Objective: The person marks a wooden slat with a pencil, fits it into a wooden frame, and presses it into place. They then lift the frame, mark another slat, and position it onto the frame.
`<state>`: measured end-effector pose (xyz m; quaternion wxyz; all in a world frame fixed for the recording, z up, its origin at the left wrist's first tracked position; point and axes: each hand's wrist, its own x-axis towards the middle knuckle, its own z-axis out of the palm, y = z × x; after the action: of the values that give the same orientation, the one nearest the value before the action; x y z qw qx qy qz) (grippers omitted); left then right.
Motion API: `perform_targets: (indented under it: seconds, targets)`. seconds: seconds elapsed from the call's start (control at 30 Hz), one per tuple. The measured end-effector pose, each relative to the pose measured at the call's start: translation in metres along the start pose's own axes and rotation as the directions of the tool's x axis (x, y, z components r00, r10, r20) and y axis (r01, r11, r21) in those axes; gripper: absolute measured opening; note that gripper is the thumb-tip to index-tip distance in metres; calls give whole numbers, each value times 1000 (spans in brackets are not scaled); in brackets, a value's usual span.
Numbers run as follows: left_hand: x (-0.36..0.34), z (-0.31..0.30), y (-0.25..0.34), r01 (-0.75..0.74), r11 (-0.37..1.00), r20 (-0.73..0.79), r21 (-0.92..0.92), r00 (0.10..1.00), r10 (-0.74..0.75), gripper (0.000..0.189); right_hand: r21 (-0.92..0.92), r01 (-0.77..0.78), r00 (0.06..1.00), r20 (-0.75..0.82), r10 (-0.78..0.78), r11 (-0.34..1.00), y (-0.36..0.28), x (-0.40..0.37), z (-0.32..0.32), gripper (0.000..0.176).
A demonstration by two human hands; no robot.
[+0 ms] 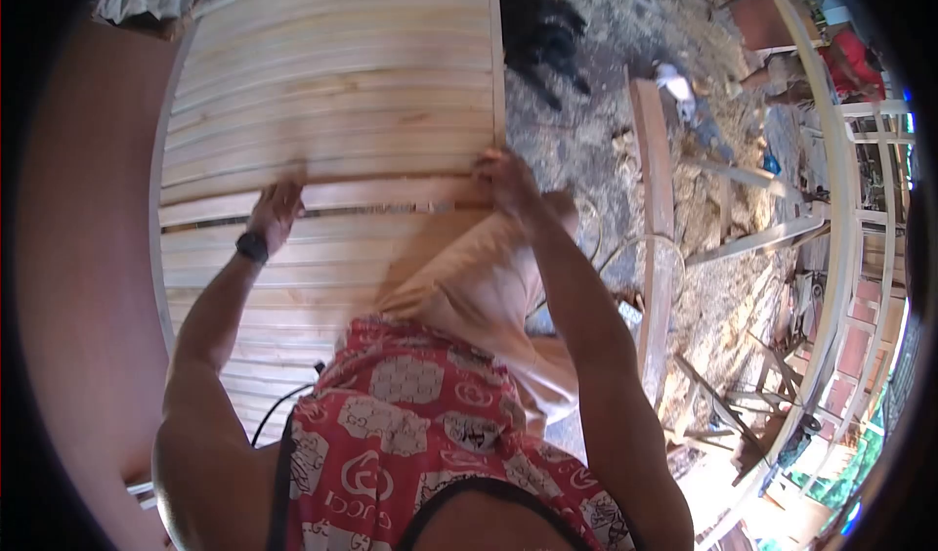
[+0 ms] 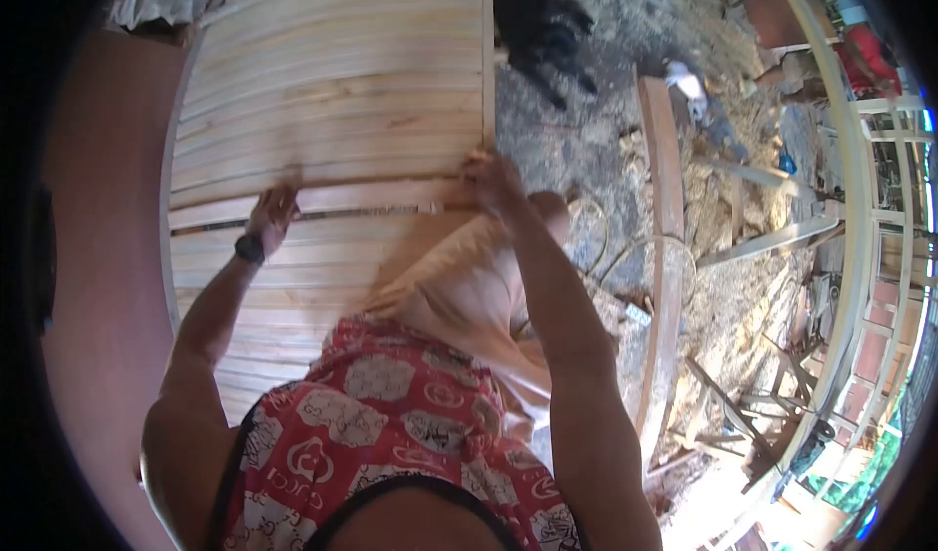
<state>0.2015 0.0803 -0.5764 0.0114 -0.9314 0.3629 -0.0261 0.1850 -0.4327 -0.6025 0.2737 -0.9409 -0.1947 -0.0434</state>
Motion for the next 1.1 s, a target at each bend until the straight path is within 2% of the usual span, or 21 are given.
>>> perform_targets:
  seconds: [0.03,0.13,0.2,0.33,0.63,0.83,0.9,0.93,1.03,1.1]
  targets:
    - [2,1,3,-6,1000,-80,-29,997,4,45,-22,-68,998,6,68,997,-23,10,-23,11]
    - [3,-5,6,65,995,-16,-79,998,-67,46,49,-134,991,26,133,990,-28,12,-30,15]
    - [4,-4,6,101,987,33,-125,995,-98,47,45,-121,993,19,120,992,-28,12,-31,15]
    - [4,-6,7,106,990,49,-95,994,-102,48,40,-123,992,38,122,992,-26,13,-31,13]
    - [6,-12,13,111,988,25,-106,994,-108,46,52,-169,984,63,166,984,-28,13,-31,13]
    - [6,-10,16,162,975,3,-155,987,-164,46,12,-121,991,50,120,993,-27,13,-30,12]
    - [9,-12,19,202,972,91,-119,977,-192,51,10,-101,994,39,101,995,-26,13,-30,12]
    - [12,-12,22,204,972,90,-118,977,-194,51,10,-87,996,29,86,996,-26,13,-30,11]
    - [34,-7,44,75,964,-76,-254,992,-97,57,25,-54,998,-12,54,998,-24,13,-28,11]
    - [54,0,67,-47,927,-115,-371,993,4,58,36,-46,999,-13,47,998,-25,6,-25,11]
